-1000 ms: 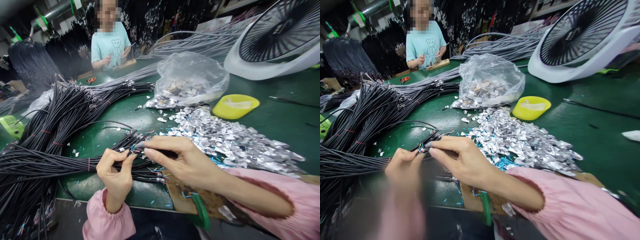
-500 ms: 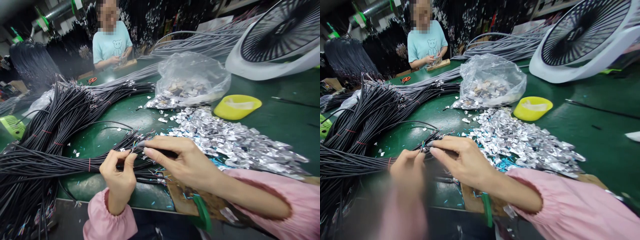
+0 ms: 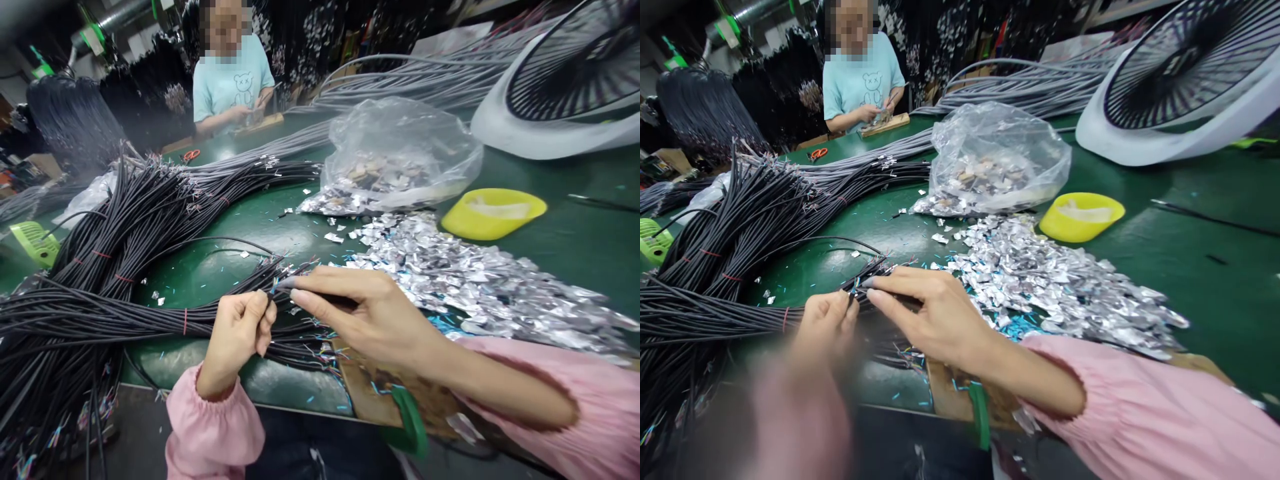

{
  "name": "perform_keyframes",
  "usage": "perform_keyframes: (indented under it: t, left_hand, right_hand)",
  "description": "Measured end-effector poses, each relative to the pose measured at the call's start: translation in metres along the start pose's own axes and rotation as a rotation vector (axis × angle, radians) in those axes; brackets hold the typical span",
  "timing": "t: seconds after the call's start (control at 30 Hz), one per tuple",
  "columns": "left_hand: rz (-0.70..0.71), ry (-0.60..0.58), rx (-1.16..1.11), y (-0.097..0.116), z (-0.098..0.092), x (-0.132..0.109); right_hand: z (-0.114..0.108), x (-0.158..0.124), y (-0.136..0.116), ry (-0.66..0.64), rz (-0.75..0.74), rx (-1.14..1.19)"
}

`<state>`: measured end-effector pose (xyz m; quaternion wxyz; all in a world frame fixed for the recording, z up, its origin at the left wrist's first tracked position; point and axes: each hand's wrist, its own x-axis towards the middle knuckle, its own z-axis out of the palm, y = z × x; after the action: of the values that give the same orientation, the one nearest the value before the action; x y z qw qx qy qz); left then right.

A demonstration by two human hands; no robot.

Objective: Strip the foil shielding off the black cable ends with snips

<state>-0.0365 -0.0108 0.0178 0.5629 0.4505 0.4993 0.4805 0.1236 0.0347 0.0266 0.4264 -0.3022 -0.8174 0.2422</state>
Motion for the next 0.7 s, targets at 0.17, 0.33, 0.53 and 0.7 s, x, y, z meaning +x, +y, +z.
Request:
perform_keyframes:
  t: [0.17,0.33,0.53,0.7]
  left_hand:
    - [0.134,0.09,-0.042,-0.001,0.001,0.002]
    - [0.455,0.346,0.011,-0.011,0.005,0.002]
    - [0.687,0.51,0.233,-0.015,0.011,0.0]
    - [0.778,0.557,0.355,-0.019,0.012,0.0]
  right_hand:
    - [-0.001,0.001,-0.002,-0.003,0.045,0.06]
    - [-0.002,0.001,-0.004,0.007,0.092,0.08]
    - [-0.005,0.0,-0.006,-0.007,0.048,0.095]
    - [-0.006,0.001,-0.006,-0.008,0.034,0.111]
